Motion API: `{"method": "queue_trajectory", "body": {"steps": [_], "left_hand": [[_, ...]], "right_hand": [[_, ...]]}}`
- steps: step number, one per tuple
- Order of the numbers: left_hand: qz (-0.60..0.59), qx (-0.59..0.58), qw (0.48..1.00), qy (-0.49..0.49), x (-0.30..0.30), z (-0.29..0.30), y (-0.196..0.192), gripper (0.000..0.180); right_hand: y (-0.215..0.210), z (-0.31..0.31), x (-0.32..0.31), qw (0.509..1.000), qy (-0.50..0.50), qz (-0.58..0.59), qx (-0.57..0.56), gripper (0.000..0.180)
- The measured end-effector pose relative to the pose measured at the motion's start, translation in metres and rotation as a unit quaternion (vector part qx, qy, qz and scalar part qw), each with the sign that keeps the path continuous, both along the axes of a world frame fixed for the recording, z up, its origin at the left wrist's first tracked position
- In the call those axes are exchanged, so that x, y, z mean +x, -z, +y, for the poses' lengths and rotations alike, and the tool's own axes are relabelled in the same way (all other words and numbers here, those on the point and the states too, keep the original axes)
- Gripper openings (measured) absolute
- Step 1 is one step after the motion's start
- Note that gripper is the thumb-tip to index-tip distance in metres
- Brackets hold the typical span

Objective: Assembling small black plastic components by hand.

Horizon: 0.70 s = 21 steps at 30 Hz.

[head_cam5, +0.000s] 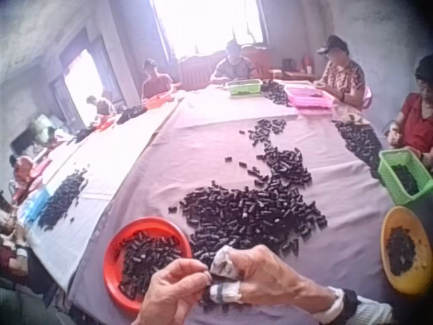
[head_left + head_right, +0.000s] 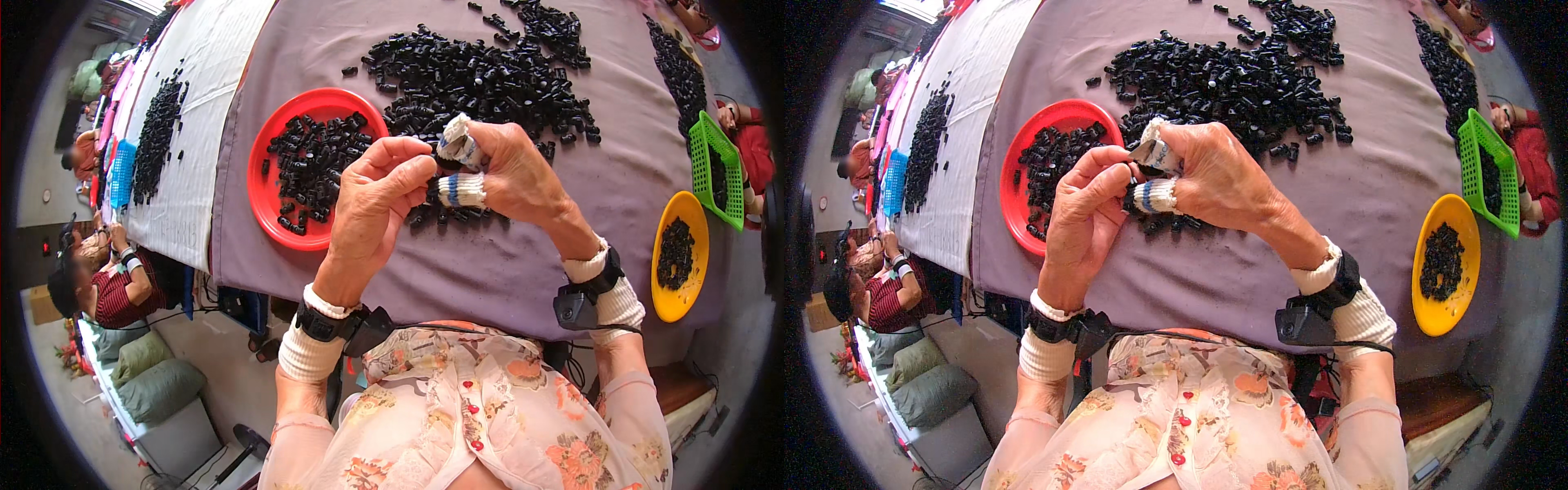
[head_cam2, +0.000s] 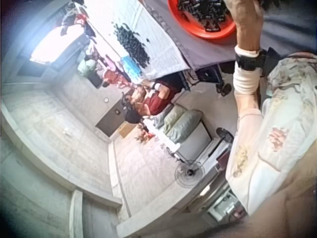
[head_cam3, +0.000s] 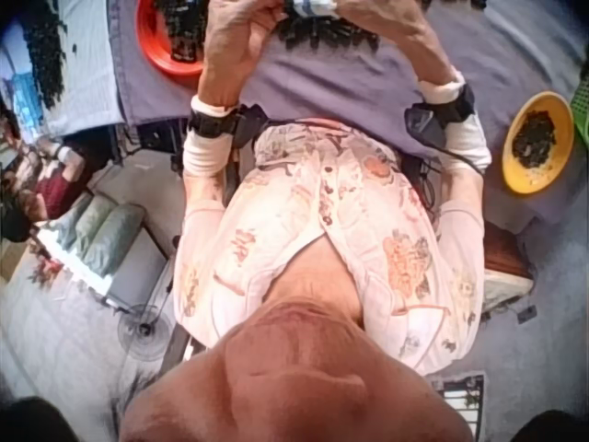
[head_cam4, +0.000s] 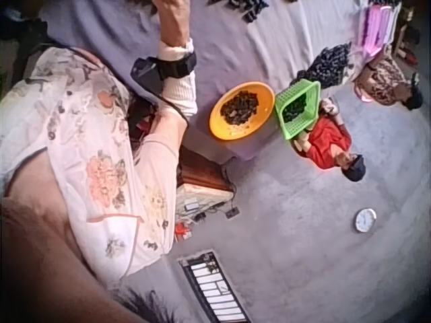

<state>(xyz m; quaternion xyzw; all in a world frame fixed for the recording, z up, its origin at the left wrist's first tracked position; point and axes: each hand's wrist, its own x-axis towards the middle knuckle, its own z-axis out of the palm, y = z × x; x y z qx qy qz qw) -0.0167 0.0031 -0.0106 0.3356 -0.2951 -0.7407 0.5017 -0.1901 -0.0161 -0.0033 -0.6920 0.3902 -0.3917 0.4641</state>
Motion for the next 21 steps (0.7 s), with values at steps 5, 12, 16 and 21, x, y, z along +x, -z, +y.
{"method": "queue_trajectory", "body": {"steps": [5, 12, 16, 21], "left_hand": [[0.023, 0.020, 1.000, 0.006, 0.005, -0.001, -0.001, 0.019], [0.058, 0.009, 0.998, 0.011, 0.010, 0.003, 0.004, 0.027], [0.092, -0.003, 0.995, 0.042, 0.012, 0.000, 0.008, 0.028], [0.103, -0.013, 0.993, 0.060, 0.013, 0.001, 0.008, 0.028]], "right_hand": [[-0.001, 0.000, 0.001, 0.999, 0.040, 0.017, -0.018, 0.026], [0.002, -0.001, 0.001, 0.999, 0.028, -0.001, 0.015, 0.027], [0.000, -0.001, 0.000, 0.999, 0.012, 0.028, 0.012, 0.029], [0.007, -0.003, 0.000, 0.997, -0.061, 0.051, 0.013, 0.029]]}}
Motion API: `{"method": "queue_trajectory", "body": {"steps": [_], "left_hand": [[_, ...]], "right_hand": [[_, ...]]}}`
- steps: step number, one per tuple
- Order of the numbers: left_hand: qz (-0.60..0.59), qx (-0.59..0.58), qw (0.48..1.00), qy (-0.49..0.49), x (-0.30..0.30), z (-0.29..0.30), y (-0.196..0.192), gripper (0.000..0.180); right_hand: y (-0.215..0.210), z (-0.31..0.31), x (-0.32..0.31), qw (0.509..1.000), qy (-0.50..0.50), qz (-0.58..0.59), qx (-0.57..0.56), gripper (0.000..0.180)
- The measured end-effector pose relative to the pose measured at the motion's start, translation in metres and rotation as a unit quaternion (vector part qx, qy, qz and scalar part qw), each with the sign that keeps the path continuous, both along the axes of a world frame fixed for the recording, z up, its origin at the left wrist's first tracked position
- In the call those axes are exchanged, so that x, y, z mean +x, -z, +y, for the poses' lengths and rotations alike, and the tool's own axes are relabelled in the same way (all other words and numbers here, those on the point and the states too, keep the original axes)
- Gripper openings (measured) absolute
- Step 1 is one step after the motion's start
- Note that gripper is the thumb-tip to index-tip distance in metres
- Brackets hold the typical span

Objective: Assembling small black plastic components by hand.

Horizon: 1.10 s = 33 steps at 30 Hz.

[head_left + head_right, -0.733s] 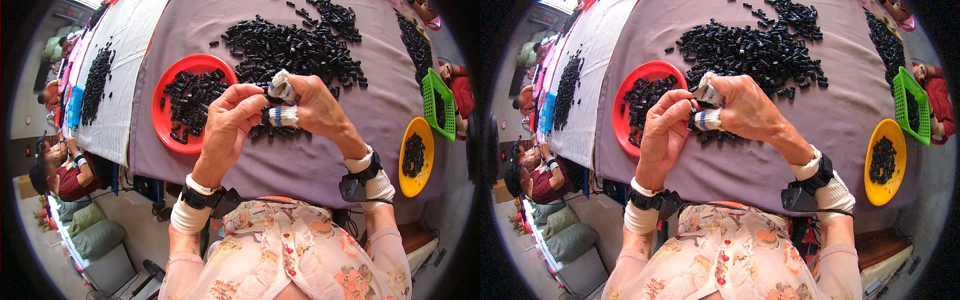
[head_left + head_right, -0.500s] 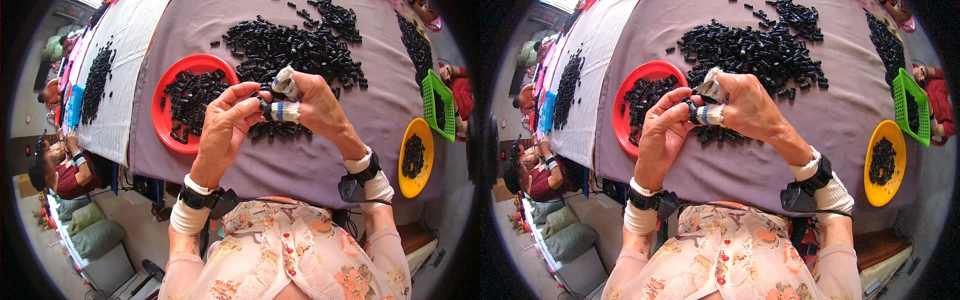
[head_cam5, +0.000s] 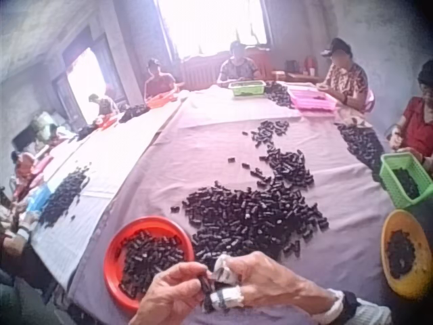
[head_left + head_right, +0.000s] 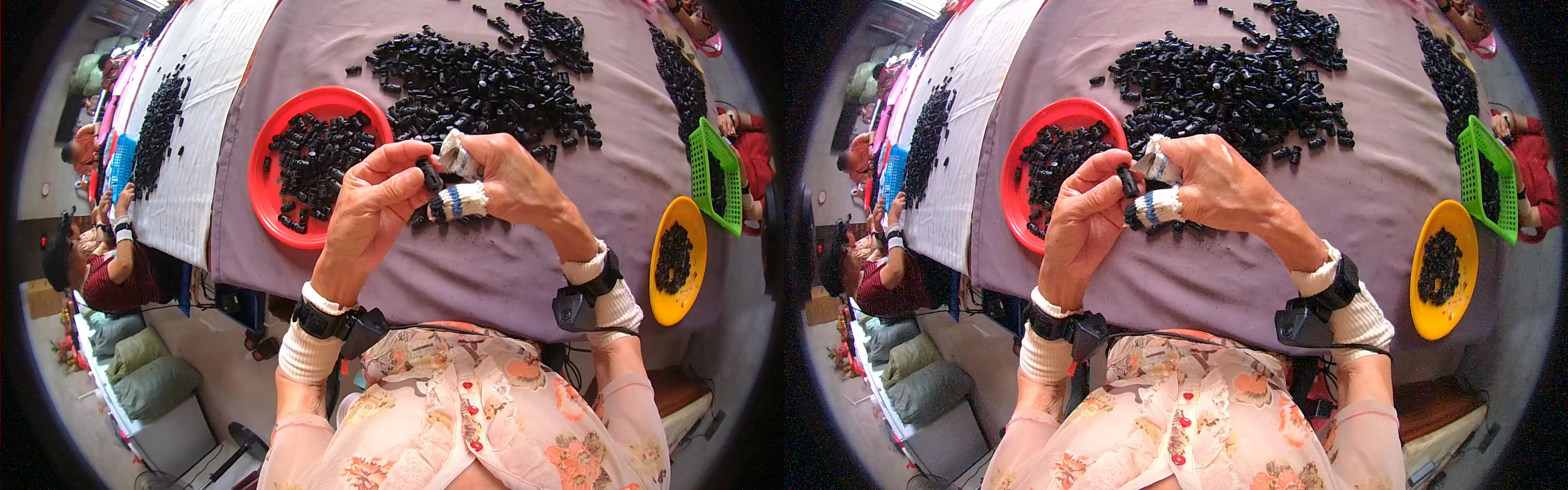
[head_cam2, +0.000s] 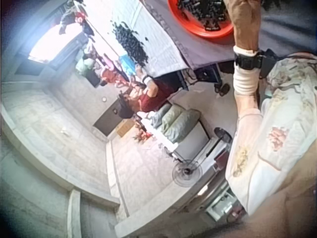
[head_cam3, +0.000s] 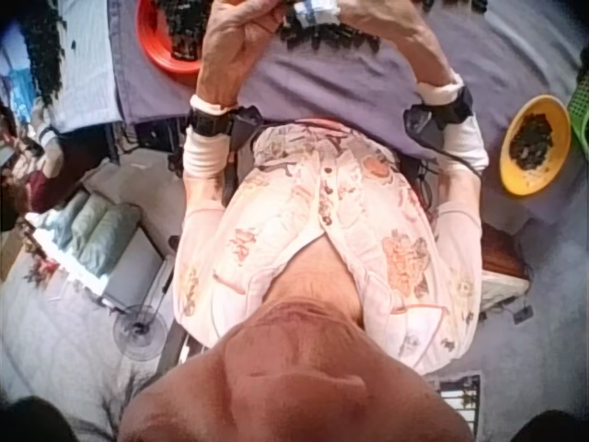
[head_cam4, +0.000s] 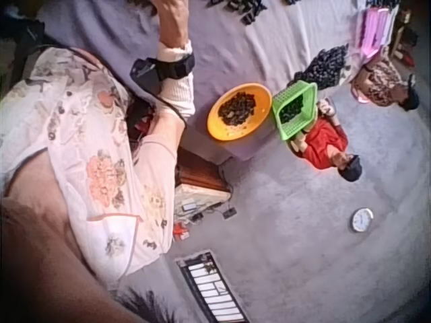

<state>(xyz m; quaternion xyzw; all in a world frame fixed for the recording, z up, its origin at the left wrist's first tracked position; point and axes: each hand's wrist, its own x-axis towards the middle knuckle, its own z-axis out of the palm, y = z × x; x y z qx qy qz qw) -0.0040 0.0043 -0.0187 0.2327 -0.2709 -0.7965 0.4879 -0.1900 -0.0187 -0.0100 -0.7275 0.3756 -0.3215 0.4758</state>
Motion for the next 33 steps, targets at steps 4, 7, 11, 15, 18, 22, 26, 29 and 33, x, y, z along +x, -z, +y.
{"method": "queue_trajectory", "body": {"steps": [4, 7, 11, 15, 18, 22, 26, 29, 33], "left_hand": [[0.000, 0.008, 1.000, 0.004, 0.0000, 0.0000, 0.0002, 0.026], [-0.002, 0.014, 1.000, 0.008, 0.0001, 0.0002, 0.0017, 0.025], [-0.015, 0.016, 1.000, 0.005, -0.0011, 0.0004, 0.0019, 0.024], [-0.014, 0.021, 1.000, 0.007, 0.0006, 0.0000, 0.0026, 0.024], [-0.014, 0.027, 1.000, 0.007, -0.0009, 0.0006, 0.0009, 0.023], [-0.035, 0.029, 0.999, 0.000, 0.0010, 0.0011, 0.0013, 0.022], [-0.046, 0.027, 0.999, -0.010, -0.0025, 0.0002, -0.0005, 0.022], [-0.052, 0.019, 0.998, -0.018, -0.0012, -0.0002, 0.0047, 0.022], [-0.053, 0.025, 0.997, -0.059, 0.0063, -0.0014, 0.0032, 0.020]], "right_hand": [[-0.0025, -0.0015, -0.0013, 0.999, -0.011, 0.027, 0.022, 0.033], [-0.0067, -0.0018, -0.0017, 0.999, -0.019, 0.038, 0.031, 0.034], [-0.0021, -0.0023, -0.0004, 0.998, -0.042, 0.014, 0.035, 0.031], [-0.0033, -0.0026, 0.0005, 0.998, -0.037, 0.036, 0.040, 0.029], [-0.0021, -0.0028, -0.0011, 0.998, -0.043, 0.040, 0.040, 0.027], [-0.0026, -0.0021, 0.0005, 0.997, -0.058, 0.042, 0.040, 0.026], [-0.0079, 0.0000, 0.0006, 0.995, -0.064, 0.041, 0.068, 0.034], [-0.0035, 0.0007, 0.0005, 0.996, -0.064, 0.028, 0.063, 0.032], [-0.0049, -0.0010, 0.0012, 0.996, -0.065, 0.054, 0.031, 0.029]]}}
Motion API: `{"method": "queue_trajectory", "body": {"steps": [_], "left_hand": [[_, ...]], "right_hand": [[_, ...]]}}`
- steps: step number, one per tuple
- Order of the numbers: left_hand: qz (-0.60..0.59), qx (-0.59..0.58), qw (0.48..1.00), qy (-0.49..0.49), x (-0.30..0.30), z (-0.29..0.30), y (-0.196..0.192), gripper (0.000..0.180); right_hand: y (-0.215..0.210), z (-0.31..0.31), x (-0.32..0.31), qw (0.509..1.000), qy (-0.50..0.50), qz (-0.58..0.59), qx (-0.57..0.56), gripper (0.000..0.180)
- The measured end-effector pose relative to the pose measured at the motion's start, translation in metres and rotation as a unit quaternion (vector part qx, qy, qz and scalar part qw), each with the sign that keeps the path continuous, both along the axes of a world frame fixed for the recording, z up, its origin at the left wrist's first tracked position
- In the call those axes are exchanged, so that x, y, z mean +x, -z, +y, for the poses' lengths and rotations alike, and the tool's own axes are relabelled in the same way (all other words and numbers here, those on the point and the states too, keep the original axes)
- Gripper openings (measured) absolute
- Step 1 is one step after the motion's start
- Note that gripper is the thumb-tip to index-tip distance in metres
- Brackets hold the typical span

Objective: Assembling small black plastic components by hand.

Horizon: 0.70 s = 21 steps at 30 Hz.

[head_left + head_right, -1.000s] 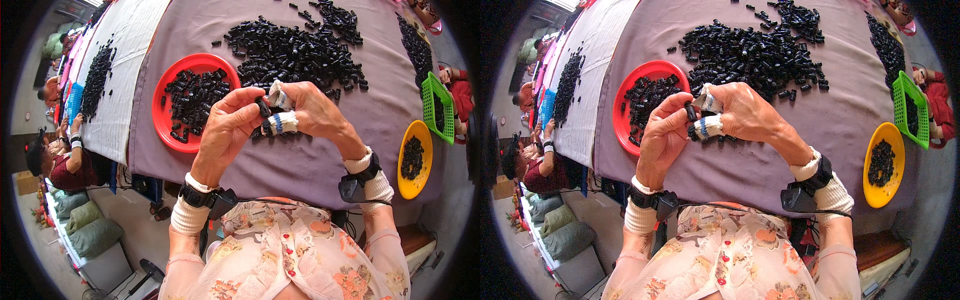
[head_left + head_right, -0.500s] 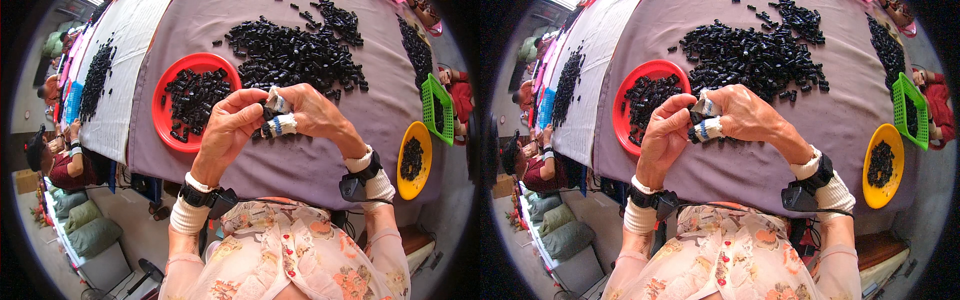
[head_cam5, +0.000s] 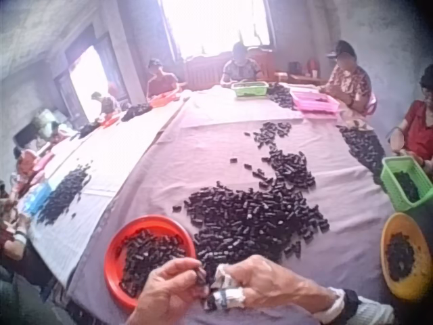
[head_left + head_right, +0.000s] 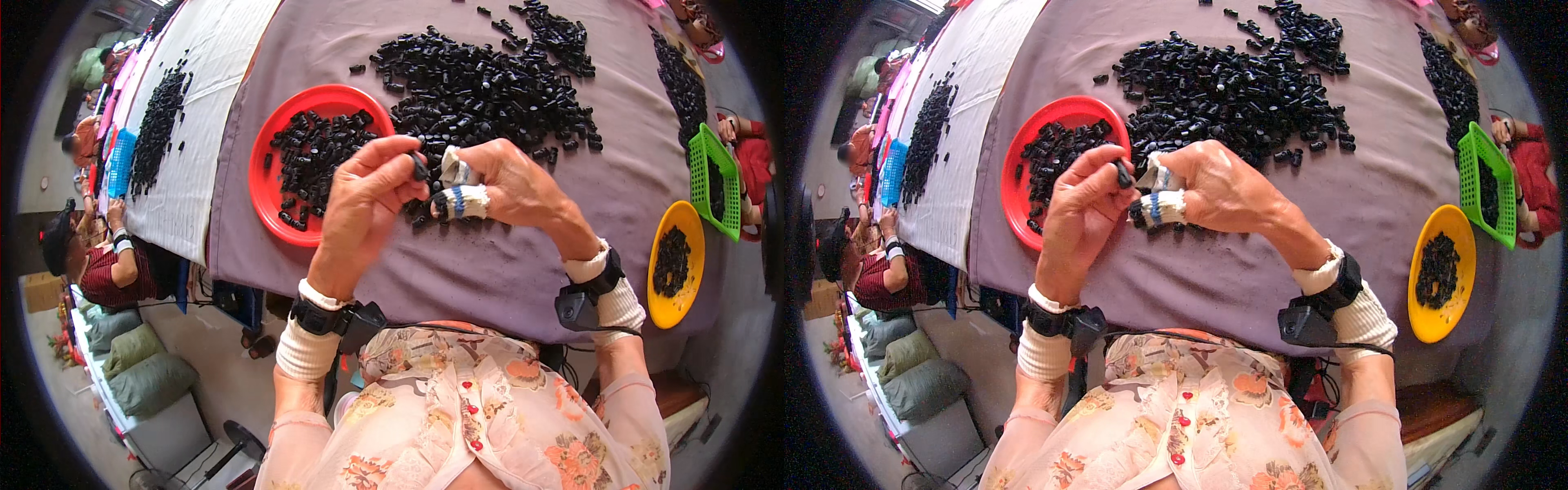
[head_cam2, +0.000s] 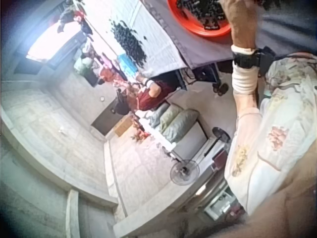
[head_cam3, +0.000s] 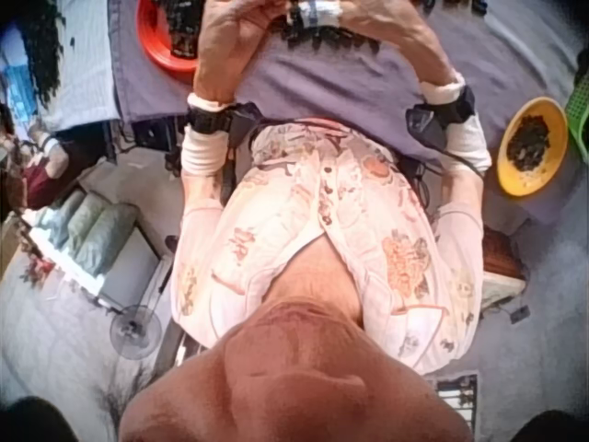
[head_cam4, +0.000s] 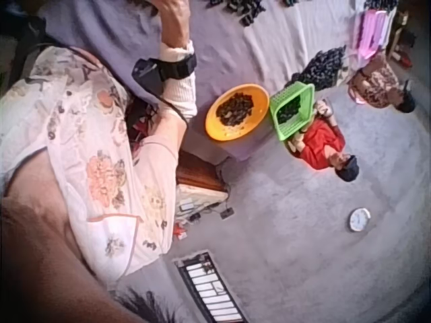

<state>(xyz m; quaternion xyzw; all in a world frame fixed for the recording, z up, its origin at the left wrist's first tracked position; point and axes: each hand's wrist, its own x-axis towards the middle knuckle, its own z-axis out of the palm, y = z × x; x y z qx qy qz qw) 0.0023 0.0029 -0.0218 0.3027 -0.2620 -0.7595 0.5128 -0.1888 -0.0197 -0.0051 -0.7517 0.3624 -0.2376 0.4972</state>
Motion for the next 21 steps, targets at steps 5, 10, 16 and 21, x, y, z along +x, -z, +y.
{"method": "queue_trajectory", "body": {"steps": [5, 10, 16, 21], "left_hand": [[-0.104, -0.063, 0.989, -0.090, 0.048, -0.012, 0.003, 0.021], [-0.410, -0.114, 0.878, -0.221, 0.090, -0.016, -0.004, 0.022], [-0.583, -0.297, 0.750, -0.094, 0.028, 0.009, 0.005, 0.014], [-0.599, -0.456, 0.656, 0.049, -0.033, 0.029, 0.055, 0.023]], "right_hand": [[0.005, -0.008, -0.021, 0.987, 0.113, -0.104, 0.044, 0.012], [0.010, -0.008, -0.044, 0.979, 0.167, -0.082, 0.080, 0.012], [0.016, -0.005, -0.045, 0.976, 0.179, -0.088, 0.090, 0.012], [0.017, -0.003, -0.039, 0.987, 0.148, -0.062, 0.028, 0.007]]}}
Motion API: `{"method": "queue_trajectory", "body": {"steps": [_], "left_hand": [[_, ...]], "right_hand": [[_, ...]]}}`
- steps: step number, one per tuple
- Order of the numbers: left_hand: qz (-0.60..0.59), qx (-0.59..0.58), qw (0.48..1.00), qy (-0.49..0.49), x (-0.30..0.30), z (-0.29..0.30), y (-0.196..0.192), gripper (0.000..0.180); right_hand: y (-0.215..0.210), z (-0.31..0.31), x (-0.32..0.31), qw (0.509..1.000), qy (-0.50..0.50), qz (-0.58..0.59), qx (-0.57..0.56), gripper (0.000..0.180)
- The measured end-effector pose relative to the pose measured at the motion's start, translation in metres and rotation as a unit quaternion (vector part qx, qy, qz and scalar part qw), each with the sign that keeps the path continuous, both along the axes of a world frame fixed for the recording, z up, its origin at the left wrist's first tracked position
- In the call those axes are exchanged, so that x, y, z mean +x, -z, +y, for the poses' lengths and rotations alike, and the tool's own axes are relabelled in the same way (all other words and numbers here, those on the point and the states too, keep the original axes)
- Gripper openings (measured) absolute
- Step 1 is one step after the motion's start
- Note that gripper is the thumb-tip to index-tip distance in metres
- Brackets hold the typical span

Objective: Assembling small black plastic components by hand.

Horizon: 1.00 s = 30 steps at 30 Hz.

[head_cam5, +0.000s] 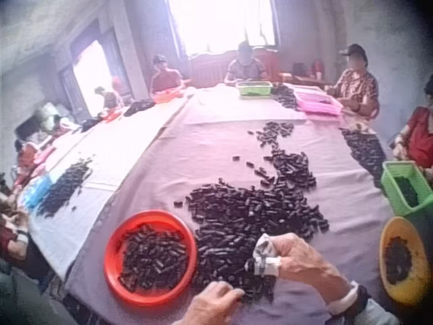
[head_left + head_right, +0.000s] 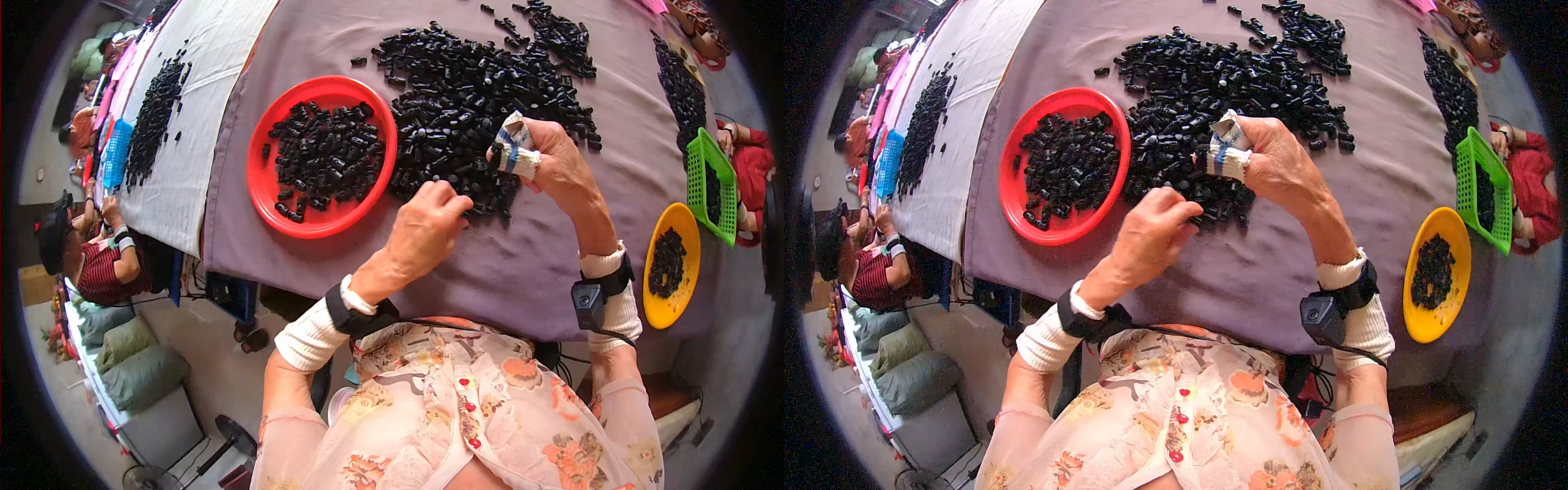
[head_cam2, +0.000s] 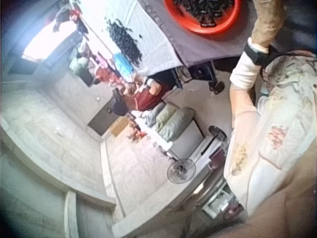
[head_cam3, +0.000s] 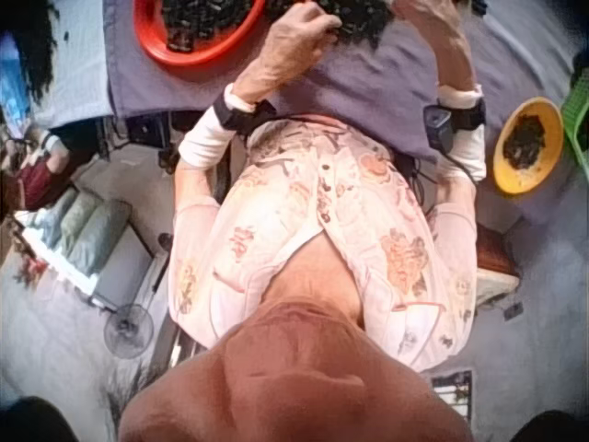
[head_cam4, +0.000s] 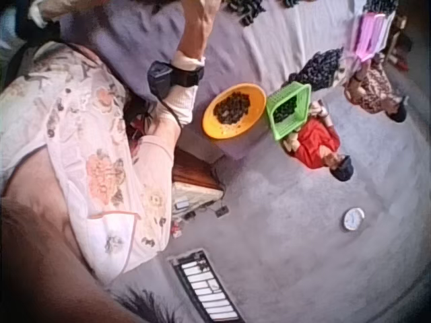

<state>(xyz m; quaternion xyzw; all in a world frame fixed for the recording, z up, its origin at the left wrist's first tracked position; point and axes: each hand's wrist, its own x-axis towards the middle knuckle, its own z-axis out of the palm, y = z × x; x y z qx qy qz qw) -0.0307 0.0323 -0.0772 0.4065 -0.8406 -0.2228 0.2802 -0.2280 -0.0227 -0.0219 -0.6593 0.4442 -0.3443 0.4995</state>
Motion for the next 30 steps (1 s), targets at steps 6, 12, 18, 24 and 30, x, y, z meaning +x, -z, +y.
{"method": "queue_trajectory", "body": {"steps": [6, 12, 18, 24, 30], "left_hand": [[-0.128, -0.073, 0.988, 0.040, -0.007, -0.003, 0.021, 0.026], [-0.118, -0.085, 0.988, 0.055, -0.004, -0.006, 0.020, 0.025], [-0.081, -0.078, 0.994, 0.009, -0.001, -0.007, 0.015, 0.023], [-0.116, -0.095, 0.988, 0.042, -0.002, -0.005, 0.018, 0.016], [0.136, 0.177, 0.972, -0.074, 0.005, -0.014, -0.010, 0.006]], "right_hand": [[0.003, 0.006, -0.008, 0.998, 0.020, 0.007, 0.052, 0.010], [0.010, 0.007, -0.009, 1.000, 0.001, -0.001, 0.021, 0.006], [0.012, 0.010, -0.008, 0.998, 0.017, -0.019, 0.051, 0.008], [0.006, 0.010, 0.000, 0.998, 0.009, -0.003, 0.062, 0.009], [0.017, 0.010, -0.005, 0.998, 0.013, -0.016, 0.057, 0.007]]}}
